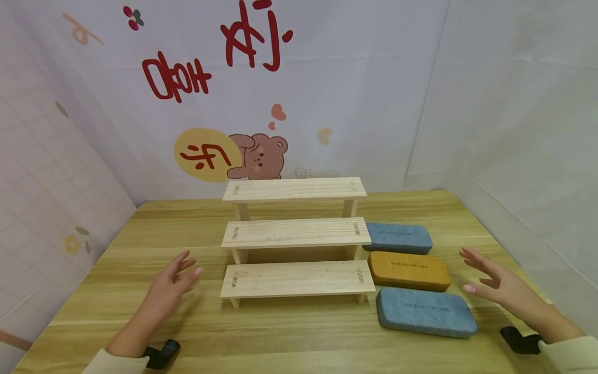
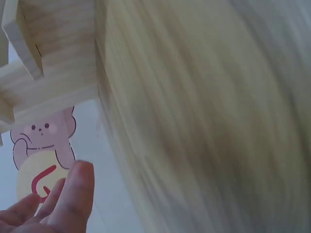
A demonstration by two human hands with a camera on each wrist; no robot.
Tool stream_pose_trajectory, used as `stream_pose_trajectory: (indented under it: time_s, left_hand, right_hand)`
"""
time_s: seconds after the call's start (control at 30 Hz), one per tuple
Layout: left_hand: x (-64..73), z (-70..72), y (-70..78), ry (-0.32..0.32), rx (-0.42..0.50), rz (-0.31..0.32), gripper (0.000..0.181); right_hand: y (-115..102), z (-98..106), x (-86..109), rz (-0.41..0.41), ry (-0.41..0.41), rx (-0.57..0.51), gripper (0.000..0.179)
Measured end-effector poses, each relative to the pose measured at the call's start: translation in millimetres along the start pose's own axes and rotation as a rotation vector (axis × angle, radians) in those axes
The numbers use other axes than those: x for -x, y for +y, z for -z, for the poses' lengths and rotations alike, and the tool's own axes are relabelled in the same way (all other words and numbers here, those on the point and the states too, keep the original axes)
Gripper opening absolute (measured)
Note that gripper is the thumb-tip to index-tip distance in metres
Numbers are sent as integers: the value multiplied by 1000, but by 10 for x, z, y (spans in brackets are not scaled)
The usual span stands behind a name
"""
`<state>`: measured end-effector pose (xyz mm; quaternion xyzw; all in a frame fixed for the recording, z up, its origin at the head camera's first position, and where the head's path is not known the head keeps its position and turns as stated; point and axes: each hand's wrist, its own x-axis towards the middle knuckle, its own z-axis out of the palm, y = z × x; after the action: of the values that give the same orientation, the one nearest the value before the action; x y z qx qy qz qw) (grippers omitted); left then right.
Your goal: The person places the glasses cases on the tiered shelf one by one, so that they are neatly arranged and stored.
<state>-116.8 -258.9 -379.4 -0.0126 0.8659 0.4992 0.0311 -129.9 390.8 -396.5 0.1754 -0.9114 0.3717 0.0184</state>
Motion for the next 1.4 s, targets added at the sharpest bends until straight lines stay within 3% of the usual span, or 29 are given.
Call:
stream_pose_trajectory:
  time_s: [0.17, 0.33, 0.53, 0.83, 1.07, 1.27, 1.4]
  left_hand:
    - [-20, -58, 20, -58, 179, 53, 72]
    - [-27, -103, 19, -104, 270, 104, 73]
    - [-43, -157, 3, -122, 288, 117, 71]
    - [-85, -231, -2, -151, 321, 132, 69]
    - [-102, -295, 7, -179, 362, 160, 68]
    - [-132, -321, -2, -210, 365, 180, 66]
    - [-140, -338, 15, -216, 372, 196, 65]
  right_hand:
    - [60, 6, 75, -32, -81, -73, 72]
    - [157, -8, 131, 42, -136, -183, 70]
    - [220, -35, 156, 111, -202, -258, 69]
    - [205, -67, 183, 68, -268, -245, 66]
    - [198, -53, 185, 13, -374, -302, 65]
    - [145, -108, 190, 29, -347, -226, 64]
    - [135, -123, 188, -2, -353, -173, 64]
